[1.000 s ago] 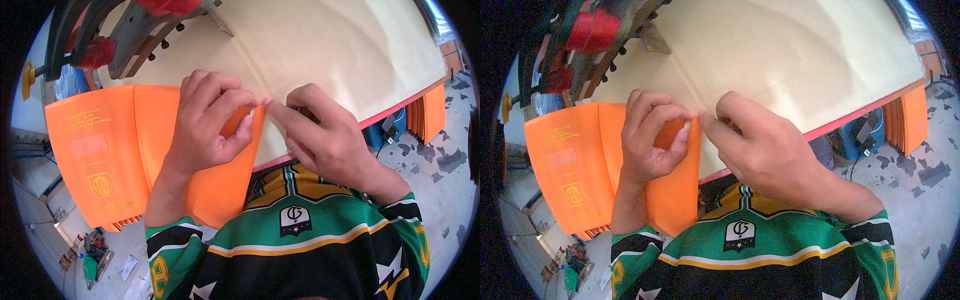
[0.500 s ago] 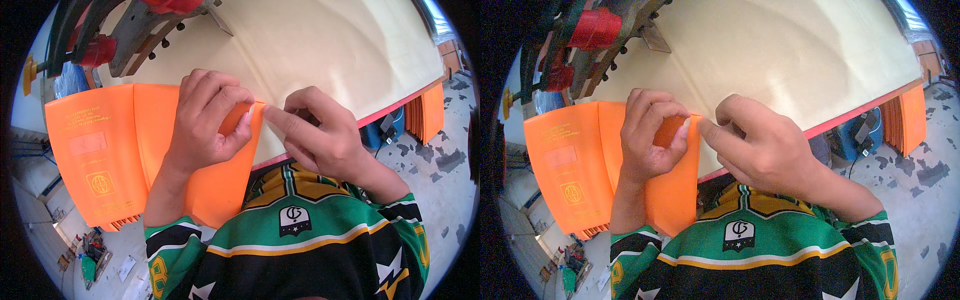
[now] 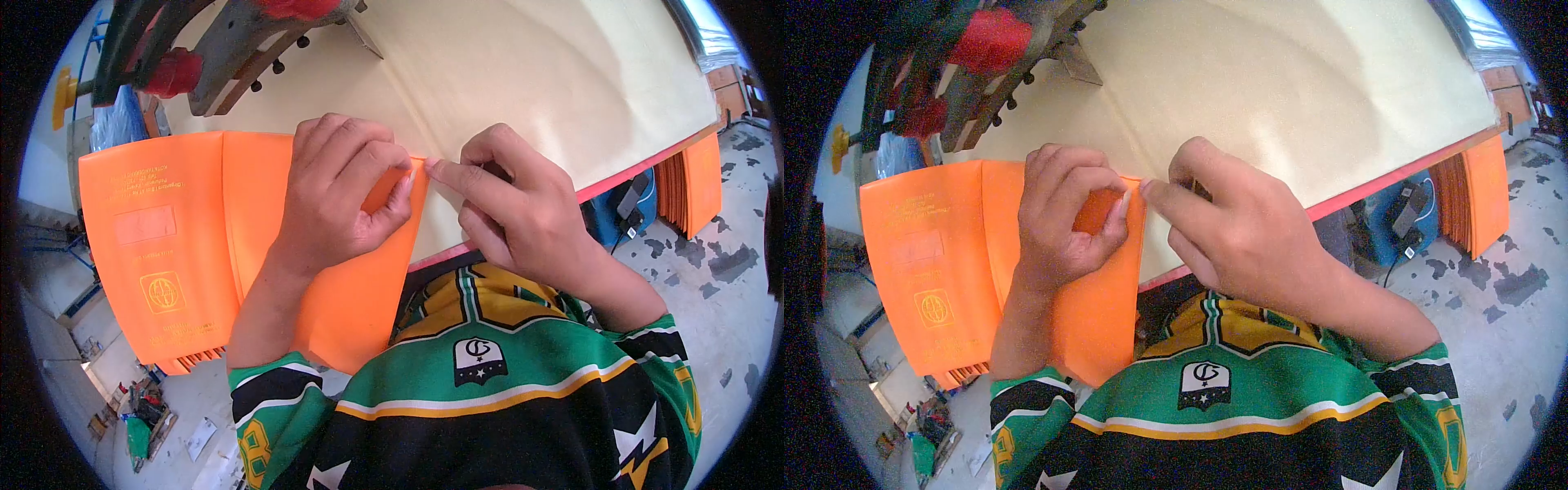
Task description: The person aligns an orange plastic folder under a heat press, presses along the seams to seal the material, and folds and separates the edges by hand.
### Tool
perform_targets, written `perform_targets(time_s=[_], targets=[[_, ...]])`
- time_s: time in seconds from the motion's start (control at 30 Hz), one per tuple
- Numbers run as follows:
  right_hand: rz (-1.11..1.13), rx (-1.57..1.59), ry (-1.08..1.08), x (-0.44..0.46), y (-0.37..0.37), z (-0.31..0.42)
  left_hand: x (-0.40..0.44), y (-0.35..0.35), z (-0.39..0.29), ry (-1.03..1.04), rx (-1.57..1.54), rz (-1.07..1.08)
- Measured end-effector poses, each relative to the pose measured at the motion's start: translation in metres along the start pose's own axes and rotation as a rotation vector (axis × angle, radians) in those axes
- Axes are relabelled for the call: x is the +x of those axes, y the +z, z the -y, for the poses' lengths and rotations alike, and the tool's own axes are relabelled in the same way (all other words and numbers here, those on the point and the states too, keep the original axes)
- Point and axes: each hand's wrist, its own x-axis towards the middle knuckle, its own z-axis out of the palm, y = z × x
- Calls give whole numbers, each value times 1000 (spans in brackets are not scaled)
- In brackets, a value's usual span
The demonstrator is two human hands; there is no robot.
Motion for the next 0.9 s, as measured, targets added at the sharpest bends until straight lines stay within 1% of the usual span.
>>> perform_targets(time_s=[0.1,0.23,0.3,0.43,0.5,0.6,0.73,0.9], targets=[[-2,-7,-11,-2,0,-2,-3,1,0,62,7,-23],[-11,-1,-9,-1,1,-1,-21,-6,-8,69,64,10],[-21,14,-2,-2,1,-2,-30,-11,-16,-6,44,71],[-27,20,-1,-1,0,-2,-42,-12,-22,-34,74,107],[-22,12,-7,-1,-1,-2,-44,-10,-25,-16,176,115],[-1,-4,-1,-2,-1,-2,-45,-9,-26,3,243,146],[40,-18,-7,-1,-5,0,-40,-10,-34,14,305,177],[39,10,-24,-1,-4,-3,-36,-10,-38,29,385,219]])
